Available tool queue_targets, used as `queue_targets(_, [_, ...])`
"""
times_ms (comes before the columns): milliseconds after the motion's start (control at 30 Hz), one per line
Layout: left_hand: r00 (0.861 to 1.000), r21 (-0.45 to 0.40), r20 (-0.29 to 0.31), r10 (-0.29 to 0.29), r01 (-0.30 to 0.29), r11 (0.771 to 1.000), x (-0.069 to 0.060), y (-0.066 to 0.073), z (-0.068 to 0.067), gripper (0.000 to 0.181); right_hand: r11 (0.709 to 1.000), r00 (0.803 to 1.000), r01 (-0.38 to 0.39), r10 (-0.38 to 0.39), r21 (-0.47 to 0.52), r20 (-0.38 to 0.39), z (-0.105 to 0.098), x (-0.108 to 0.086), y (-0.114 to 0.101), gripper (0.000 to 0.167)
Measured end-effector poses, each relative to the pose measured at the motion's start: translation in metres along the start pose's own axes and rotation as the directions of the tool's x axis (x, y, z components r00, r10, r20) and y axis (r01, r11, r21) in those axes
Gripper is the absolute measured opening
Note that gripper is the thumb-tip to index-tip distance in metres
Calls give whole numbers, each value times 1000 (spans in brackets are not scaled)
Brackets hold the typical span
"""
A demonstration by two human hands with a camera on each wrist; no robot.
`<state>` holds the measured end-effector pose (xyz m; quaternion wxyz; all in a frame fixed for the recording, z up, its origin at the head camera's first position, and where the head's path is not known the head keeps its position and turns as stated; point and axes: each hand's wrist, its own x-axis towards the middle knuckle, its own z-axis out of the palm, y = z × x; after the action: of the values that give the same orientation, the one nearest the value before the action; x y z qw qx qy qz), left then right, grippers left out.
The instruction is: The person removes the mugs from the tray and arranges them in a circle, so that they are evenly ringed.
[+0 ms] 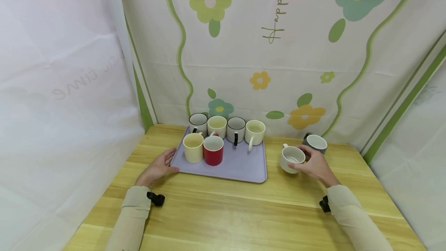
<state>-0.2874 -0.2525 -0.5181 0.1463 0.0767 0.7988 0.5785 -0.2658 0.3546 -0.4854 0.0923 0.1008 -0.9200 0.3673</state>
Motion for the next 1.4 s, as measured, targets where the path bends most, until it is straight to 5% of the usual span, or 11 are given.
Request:
queue_targets(433, [1000,-1,4,2,-2,1000,-3,6,3,98,999,999,-41,41,2,-15,3,-9,23,76])
queue_targets(767, [1000,6,4,9,-9,1000,-1,4,1,98,984,988,-149,142,-101,-66,-9,-16,19,85])
queue_targets(1400, [1000,-1,8,15,-15,1000,-2,3,0,99,969,962,-244,238,-29,-135,-2,-18,23,75])
